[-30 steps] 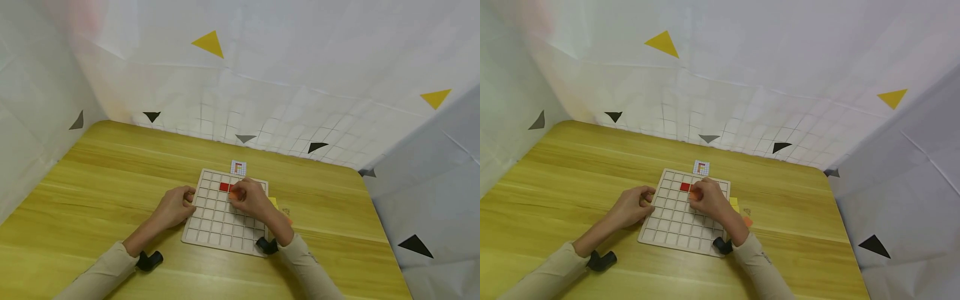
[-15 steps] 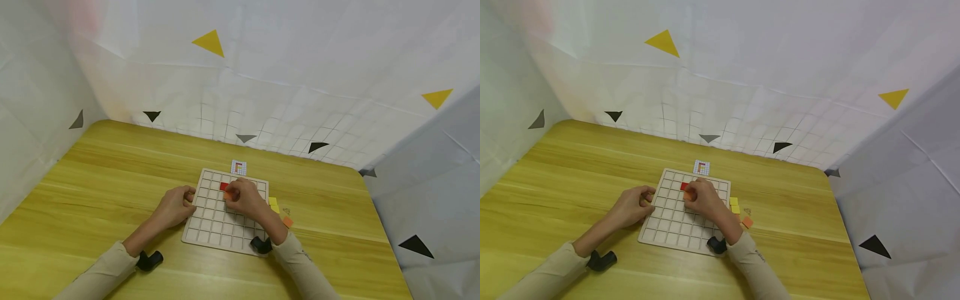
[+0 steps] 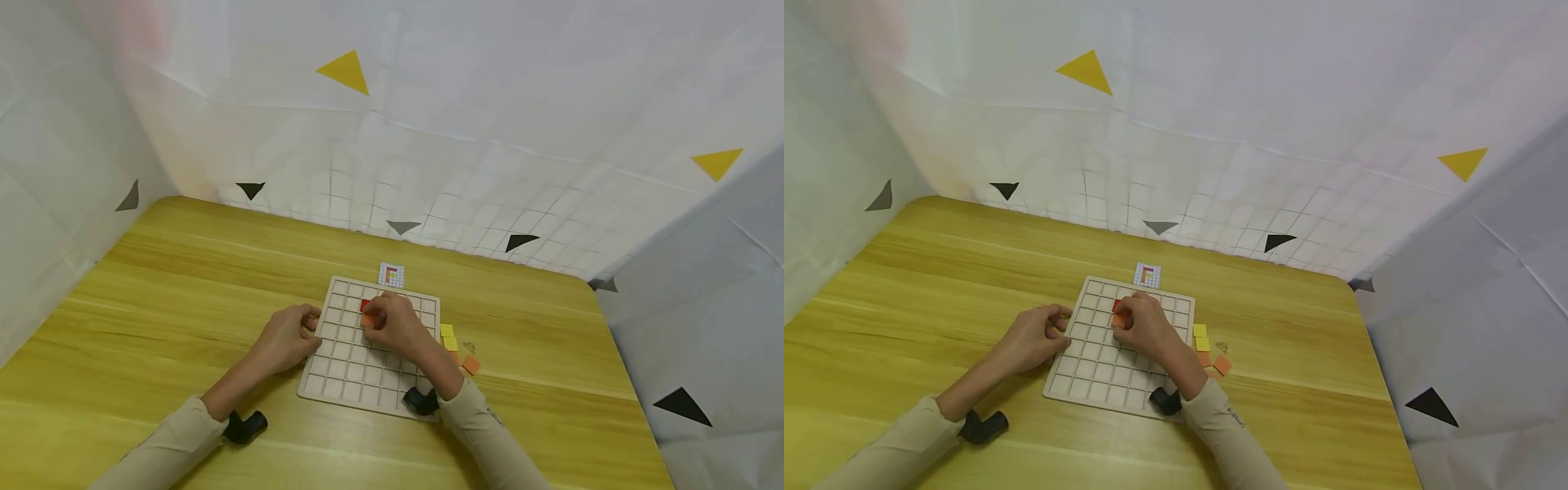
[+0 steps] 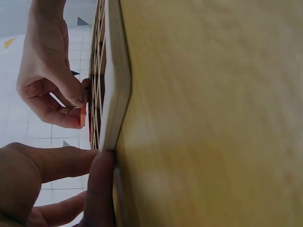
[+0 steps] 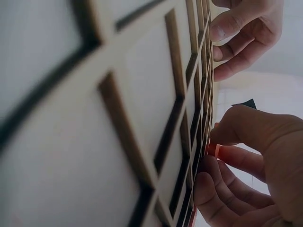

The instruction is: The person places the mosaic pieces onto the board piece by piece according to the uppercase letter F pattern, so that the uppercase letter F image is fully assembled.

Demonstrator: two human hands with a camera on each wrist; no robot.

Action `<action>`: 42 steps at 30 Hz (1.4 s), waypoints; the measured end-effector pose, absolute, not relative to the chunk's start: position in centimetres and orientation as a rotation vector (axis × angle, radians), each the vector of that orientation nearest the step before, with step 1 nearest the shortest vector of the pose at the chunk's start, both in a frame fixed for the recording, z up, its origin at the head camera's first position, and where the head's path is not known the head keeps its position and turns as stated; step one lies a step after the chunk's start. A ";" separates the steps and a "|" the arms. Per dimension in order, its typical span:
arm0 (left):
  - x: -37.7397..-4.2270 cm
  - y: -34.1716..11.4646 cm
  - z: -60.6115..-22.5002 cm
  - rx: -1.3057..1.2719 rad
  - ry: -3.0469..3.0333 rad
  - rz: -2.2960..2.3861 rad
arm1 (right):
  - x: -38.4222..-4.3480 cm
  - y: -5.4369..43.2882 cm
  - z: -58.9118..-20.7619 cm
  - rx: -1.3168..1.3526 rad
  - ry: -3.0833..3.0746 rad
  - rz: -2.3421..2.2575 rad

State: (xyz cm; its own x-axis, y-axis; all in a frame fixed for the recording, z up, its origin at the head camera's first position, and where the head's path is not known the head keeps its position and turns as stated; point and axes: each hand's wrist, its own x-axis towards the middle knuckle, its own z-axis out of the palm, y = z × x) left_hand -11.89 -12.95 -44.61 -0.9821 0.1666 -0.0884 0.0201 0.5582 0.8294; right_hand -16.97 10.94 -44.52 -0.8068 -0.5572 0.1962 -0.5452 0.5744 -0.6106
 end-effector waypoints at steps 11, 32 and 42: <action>-12.0 -13.0 -44.6 0.144 2.628 1.393 | -17.1 10.6 -44.8 -0.975 2.773 -1.061; -12.1 -12.9 -44.9 0.139 2.617 1.411 | -17.0 10.5 -45.1 -0.984 2.791 -1.028; -12.1 -13.0 -44.7 0.166 2.645 1.374 | -16.8 10.7 -44.5 -1.023 2.790 -1.026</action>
